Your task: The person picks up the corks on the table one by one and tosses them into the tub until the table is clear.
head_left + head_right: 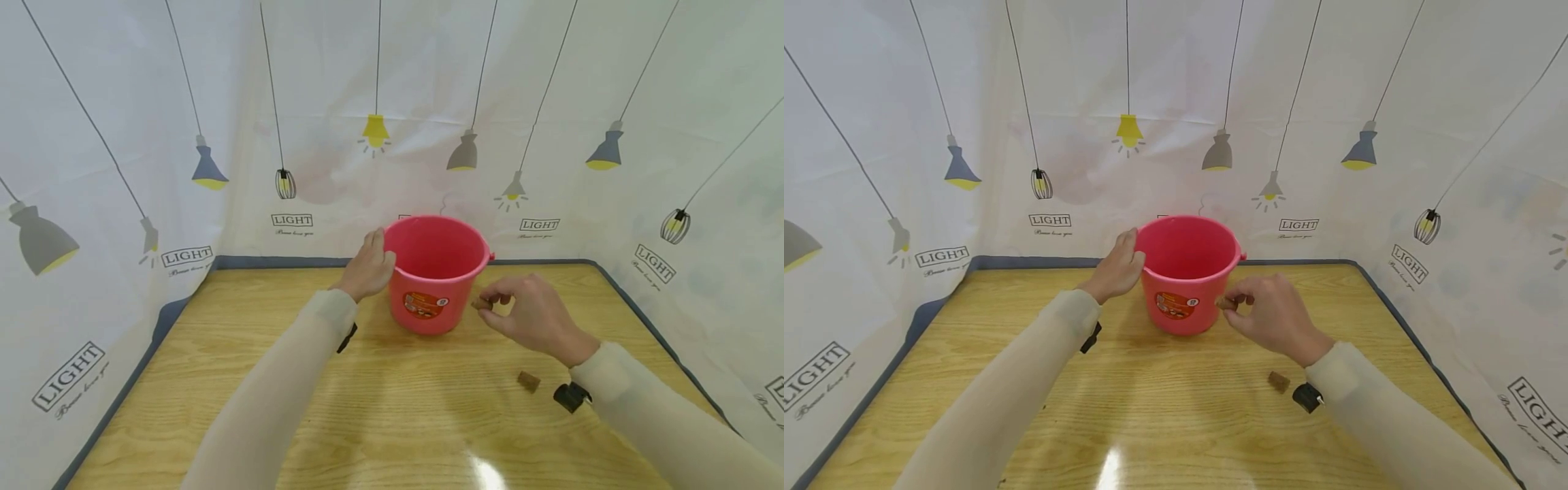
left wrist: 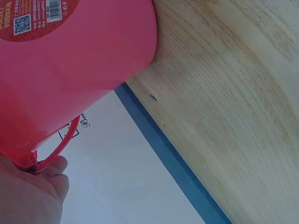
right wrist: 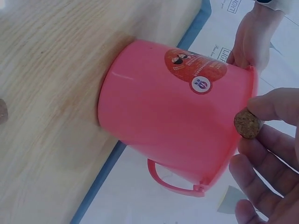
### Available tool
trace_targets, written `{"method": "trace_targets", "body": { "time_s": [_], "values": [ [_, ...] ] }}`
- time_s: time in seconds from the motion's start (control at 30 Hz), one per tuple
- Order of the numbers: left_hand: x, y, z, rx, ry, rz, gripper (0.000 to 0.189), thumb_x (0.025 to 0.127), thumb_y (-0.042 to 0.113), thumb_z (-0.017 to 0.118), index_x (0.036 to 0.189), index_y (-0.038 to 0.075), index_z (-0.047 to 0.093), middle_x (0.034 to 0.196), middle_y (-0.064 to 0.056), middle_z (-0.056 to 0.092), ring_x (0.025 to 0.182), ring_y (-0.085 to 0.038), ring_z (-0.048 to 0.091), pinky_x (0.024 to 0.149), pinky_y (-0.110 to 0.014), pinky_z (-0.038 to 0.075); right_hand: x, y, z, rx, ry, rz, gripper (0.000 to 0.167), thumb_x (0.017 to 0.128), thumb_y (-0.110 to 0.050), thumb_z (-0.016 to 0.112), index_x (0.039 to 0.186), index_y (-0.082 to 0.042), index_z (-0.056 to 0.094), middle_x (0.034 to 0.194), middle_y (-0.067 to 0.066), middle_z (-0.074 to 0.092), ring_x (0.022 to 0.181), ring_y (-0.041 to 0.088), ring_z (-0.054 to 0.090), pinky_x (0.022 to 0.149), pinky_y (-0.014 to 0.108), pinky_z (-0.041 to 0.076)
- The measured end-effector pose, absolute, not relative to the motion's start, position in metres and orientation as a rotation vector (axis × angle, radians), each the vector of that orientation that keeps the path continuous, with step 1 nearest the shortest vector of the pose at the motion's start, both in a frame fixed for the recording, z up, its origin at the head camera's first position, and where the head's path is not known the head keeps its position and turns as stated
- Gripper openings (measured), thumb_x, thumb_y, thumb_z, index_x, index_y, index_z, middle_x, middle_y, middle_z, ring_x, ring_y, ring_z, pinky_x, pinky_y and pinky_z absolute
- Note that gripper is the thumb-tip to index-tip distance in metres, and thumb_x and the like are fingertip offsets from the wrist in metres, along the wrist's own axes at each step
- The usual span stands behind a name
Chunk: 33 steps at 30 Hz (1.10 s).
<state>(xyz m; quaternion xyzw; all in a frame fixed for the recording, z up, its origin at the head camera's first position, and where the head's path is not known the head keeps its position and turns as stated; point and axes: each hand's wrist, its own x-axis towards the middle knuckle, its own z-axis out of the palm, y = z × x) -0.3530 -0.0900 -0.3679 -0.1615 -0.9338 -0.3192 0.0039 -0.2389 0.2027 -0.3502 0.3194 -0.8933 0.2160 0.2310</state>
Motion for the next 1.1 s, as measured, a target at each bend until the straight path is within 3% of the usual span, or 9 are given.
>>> {"method": "trace_targets", "body": {
  "time_s": [0.3,0.8,1.1],
  "values": [
    [-0.352,-0.089,-0.367,-0.505,-2.913,-1.001,0.068,0.107,0.032,0.022,0.165,0.004,0.001,0.171,-0.014,0.005,0.156,-0.029,0.015,0.124,-0.047,0.020,-0.245,0.201,-0.340,0.894,-2.402,0.577,0.011,0.080,-0.013,0.086,0.083,-0.018,0.077,0.075,-0.015,0.069,0.068,0.004,0.058,0.063,0.029,0.053],
    [-0.350,-0.089,-0.364,-0.485,-2.943,-1.006,0.069,0.107,0.035,0.020,0.165,0.007,-0.002,0.172,-0.011,0.001,0.155,-0.029,0.017,0.123,-0.048,0.023,-0.254,0.198,-0.325,0.887,-2.370,0.553,0.010,0.080,-0.013,0.087,0.088,-0.012,0.081,0.076,-0.009,0.071,0.069,0.008,0.059,0.064,0.030,0.053],
    [-0.351,-0.088,-0.365,-0.472,-2.950,-1.003,0.068,0.108,0.034,0.021,0.165,0.007,-0.002,0.172,-0.010,0.000,0.155,-0.029,0.019,0.123,-0.049,0.024,-0.262,0.194,-0.318,0.880,-2.339,0.535,0.005,0.081,-0.010,0.085,0.082,-0.011,0.080,0.073,-0.006,0.070,0.069,0.014,0.061,0.063,0.035,0.052]
  ]
}}
